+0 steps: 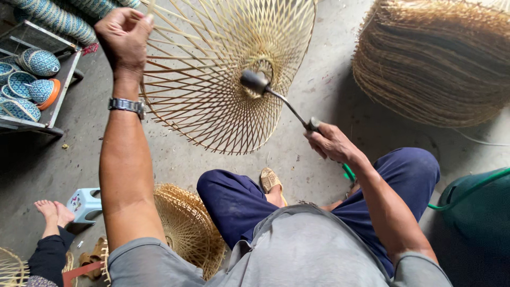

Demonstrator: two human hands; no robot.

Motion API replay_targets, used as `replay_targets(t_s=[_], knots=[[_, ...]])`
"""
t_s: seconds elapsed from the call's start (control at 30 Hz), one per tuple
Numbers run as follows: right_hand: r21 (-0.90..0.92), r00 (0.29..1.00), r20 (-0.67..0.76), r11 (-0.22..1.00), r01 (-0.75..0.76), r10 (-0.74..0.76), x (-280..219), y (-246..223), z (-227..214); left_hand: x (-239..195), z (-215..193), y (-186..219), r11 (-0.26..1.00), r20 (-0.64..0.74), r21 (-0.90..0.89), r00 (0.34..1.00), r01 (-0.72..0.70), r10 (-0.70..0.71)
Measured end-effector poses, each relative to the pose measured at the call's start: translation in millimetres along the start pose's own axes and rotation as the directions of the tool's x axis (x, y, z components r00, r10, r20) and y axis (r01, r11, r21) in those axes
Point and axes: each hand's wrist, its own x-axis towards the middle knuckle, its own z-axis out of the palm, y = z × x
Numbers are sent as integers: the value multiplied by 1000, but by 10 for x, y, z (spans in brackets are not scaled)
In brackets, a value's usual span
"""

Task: The person uses a handheld blowtorch to apply heat to the surface of a woven basket. They rotate the basket to treat different sections and then place it on a stack of similar baskets.

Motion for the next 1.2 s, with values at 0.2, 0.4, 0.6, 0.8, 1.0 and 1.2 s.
replay_targets(t_s=[0.2, 0.4, 0.6, 0.8, 1.0, 1.2], knots=[[85, 945, -284, 986, -146, 164, 45, -56, -161, -196, 393, -30, 995, 14, 95, 999, 35, -36], [97, 981, -185, 994, -43, 61, 213, 26, -70, -510, 1007, -33, 971, 74, 237, 997, -19, 2], [234, 926, -365, 972, -14, 101, 152, 232, -163, -1141, 1365, -158, 897, 234, 402, 968, -185, 94], [249, 913, -405, 966, 70, 38, 63, 400, -179, -2302, 1868, -155, 868, 298, 452, 952, -206, 71], [198, 898, -420, 979, -51, 131, -6, 717, 8, -3331, 2237, 205, 882, 328, 456, 944, -118, -44], [195, 909, -350, 967, -165, 225, -115, 991, 170, -3890, 2188, 725, 802, 235, 595, 943, 52, -236]])
